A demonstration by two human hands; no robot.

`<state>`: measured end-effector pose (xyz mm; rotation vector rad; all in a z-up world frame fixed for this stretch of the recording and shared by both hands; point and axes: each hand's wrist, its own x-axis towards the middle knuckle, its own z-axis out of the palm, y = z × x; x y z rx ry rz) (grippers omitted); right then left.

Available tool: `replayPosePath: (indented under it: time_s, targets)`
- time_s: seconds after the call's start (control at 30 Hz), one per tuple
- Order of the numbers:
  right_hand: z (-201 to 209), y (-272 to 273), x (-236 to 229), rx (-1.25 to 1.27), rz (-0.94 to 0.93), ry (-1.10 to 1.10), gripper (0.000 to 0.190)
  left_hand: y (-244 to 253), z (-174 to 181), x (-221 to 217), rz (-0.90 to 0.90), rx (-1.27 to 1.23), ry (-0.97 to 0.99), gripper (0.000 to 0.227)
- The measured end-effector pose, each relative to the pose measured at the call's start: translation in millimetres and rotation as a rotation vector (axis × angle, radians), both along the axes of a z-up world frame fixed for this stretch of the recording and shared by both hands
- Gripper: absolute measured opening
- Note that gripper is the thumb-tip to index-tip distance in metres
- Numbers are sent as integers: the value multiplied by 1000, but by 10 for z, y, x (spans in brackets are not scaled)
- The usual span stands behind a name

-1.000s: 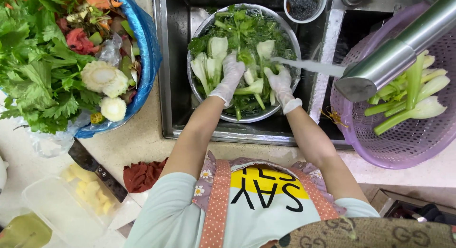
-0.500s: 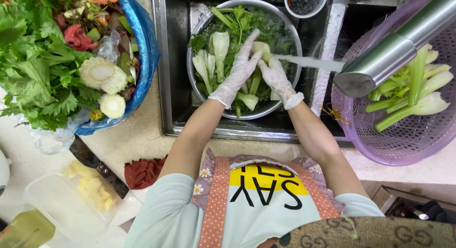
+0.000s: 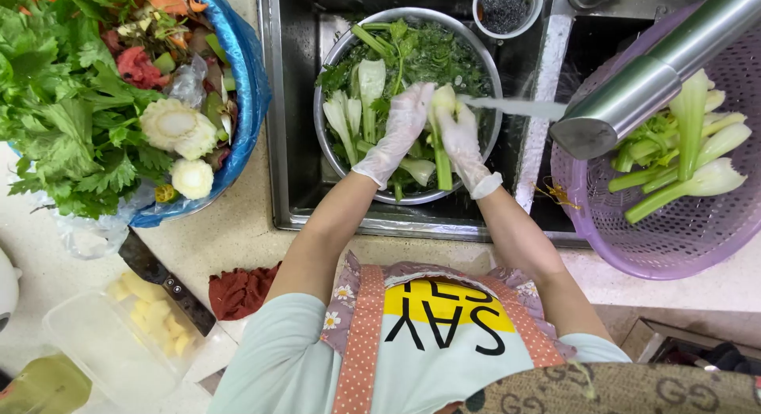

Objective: Thoroughly rinse and clean green leafy vegetables inside a kitchen sink bowl.

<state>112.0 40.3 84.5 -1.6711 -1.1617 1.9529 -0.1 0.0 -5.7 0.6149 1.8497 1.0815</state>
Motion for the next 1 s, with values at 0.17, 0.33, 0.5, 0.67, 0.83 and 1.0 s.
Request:
replayPosePath:
  time_s: [0.17, 0.33, 0.5, 0.67, 0.83, 1.0]
  targets:
    - [-116, 82, 159, 122, 95, 55, 32, -237, -143, 14, -29, 266, -172, 40]
    - [-624, 121, 354, 529, 143, -360, 40, -746, -143, -75, -469, -450, 503, 103]
    - [-1305, -3, 363, 490, 313, -244, 102, -424, 110, 136, -733, -662, 491, 106]
    - [-911, 158, 235, -113, 90, -16, 73, -301, 38, 364, -560, -534, 544, 91]
    - [-304, -115, 419, -181, -25, 139, 61, -425, 694, 307, -187, -46, 247, 75]
    - [522, -223, 616, -45, -109, 241, 60, -463, 1607, -29, -438, -186, -88, 71]
